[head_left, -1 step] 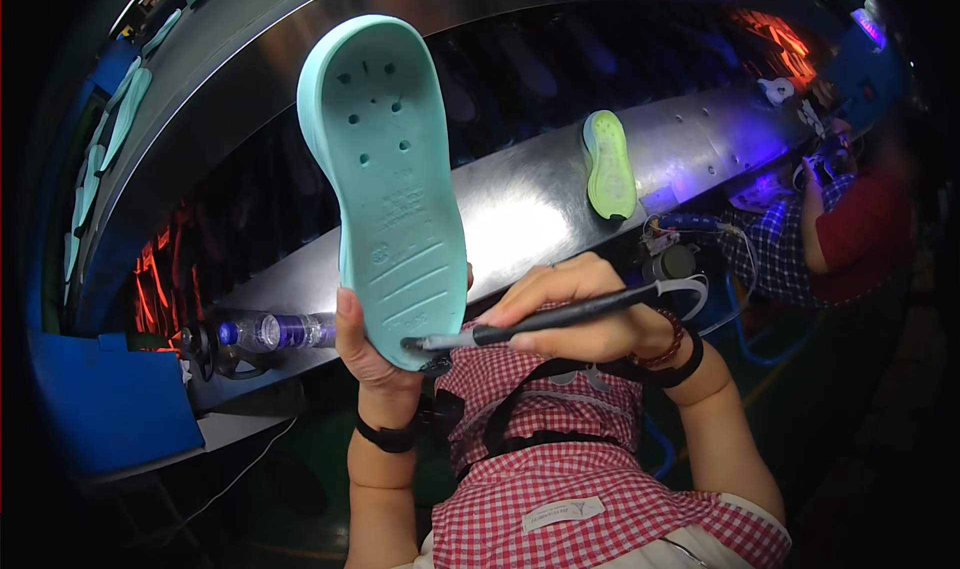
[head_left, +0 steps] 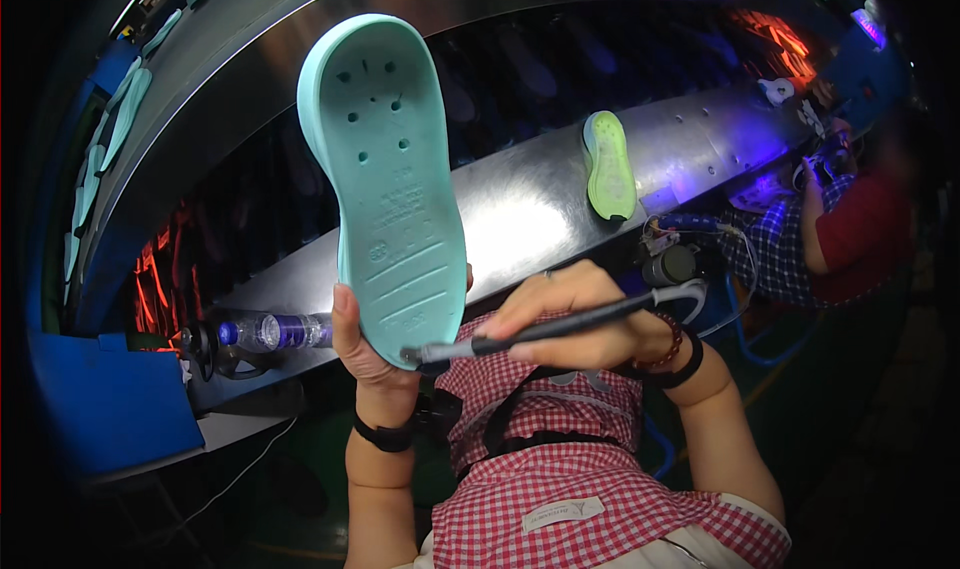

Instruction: Applying a liquid primer or glue to the inner surface of shoe soles using a manual brush on an assembly line.

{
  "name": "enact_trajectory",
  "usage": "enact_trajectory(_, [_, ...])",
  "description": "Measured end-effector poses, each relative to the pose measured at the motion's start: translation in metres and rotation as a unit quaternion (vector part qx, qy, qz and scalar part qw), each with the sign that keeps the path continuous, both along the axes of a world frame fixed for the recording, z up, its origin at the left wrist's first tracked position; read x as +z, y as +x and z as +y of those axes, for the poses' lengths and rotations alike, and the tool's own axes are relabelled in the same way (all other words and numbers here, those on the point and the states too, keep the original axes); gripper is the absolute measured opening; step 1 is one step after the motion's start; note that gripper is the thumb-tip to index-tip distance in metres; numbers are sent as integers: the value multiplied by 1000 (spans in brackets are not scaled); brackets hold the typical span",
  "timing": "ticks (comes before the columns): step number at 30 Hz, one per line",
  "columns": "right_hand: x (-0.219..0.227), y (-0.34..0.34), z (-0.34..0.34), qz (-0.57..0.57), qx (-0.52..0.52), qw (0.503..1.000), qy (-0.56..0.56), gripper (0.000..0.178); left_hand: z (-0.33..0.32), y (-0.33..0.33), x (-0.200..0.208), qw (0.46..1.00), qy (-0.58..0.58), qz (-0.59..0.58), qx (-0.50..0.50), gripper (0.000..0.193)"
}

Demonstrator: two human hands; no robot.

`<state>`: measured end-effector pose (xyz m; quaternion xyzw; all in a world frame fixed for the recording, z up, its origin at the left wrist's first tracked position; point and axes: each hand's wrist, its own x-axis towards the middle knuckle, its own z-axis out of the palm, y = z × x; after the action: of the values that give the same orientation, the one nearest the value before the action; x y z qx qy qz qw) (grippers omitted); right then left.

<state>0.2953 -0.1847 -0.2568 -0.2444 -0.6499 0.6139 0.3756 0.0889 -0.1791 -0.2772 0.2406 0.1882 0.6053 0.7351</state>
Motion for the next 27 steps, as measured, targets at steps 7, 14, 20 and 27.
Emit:
enact_trajectory(7, [3, 8, -1, 87, 11, 995, 54, 21, 7, -16, 1, 986, -119, 0, -118, 57])
enact_trajectory(14, [13, 24, 17, -87, 173, 967, 167, 16, 5, -13, 25, 932, -152, 230, -234, 52])
enact_trajectory(20, [4, 29, 18, -103, 171, 948, 246, 19, 1, -14, 28, 901, -185, 279, -277, 47])
enact_trajectory(27, [16, 44, 14, -155, 163, 940, 256, 21, -8, -15, 32, 899, -164, 302, -271, 49])
